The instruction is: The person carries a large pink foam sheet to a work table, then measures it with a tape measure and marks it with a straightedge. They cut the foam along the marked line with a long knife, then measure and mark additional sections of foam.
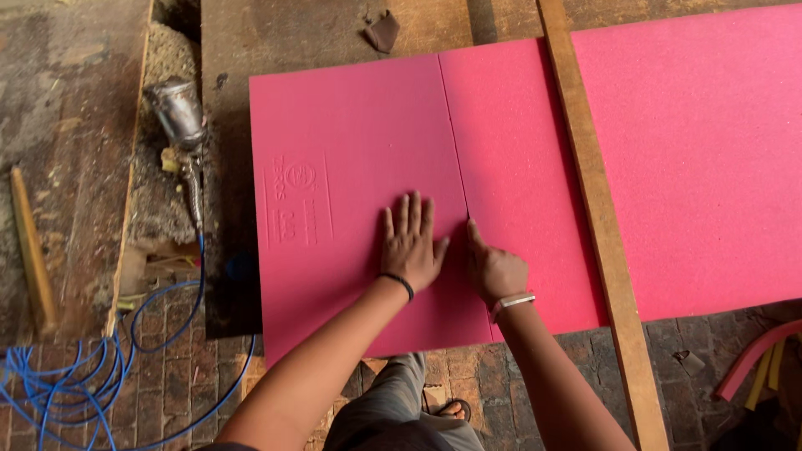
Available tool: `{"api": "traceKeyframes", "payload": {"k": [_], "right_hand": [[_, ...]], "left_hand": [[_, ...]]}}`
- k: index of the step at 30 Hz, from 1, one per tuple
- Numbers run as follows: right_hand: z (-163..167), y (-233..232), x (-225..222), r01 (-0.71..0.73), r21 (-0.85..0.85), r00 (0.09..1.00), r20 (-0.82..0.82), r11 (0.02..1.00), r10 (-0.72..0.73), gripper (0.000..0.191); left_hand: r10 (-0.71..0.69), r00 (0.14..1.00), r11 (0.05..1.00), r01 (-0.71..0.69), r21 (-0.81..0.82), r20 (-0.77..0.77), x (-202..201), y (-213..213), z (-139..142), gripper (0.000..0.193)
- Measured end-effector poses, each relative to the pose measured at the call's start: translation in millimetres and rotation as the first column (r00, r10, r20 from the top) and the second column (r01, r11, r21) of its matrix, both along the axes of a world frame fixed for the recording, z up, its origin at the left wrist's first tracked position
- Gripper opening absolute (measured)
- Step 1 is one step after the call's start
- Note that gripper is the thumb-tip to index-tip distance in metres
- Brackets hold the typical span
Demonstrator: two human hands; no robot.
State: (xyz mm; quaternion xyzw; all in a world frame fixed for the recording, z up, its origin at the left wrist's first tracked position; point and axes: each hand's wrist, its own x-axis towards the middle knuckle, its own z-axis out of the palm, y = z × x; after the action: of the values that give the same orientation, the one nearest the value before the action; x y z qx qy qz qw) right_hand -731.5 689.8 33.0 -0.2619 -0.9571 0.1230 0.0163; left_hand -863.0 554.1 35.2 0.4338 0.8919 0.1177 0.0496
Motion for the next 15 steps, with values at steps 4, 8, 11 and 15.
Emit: {"api": "traceKeyframes", "payload": {"k": [4,8,11,15], "right_hand": [[2.2,-6.0,5.9,-0.002,0.021,1.000,0.026,1.000,0.001,0.054],[-0.9,-39.9,63.8,-0.005,0.031,0.999,-0.047,1.000,0.006,0.050],[-7.1,-74.9,129.5,-0.005,0.105,0.977,-0.210,0.994,0.028,0.047],[-17.2,-121.5,217.0,0.028,-0.005,0.999,-0.042,1.000,-0.028,0.052]], "left_hand": [[-0.015,0.999,0.998,0.018,-0.065,0.048,105.5,-66.1,7.9,0.082],[0.026,0.998,0.995,-0.020,-0.100,0.058,128.9,-83.6,6.7,0.081],[0.027,0.999,0.984,-0.022,-0.174,0.025,127.5,-81.0,2.6,0.079],[0.032,0.998,0.972,-0.017,-0.234,0.061,131.6,-78.8,2.3,0.080]]}}
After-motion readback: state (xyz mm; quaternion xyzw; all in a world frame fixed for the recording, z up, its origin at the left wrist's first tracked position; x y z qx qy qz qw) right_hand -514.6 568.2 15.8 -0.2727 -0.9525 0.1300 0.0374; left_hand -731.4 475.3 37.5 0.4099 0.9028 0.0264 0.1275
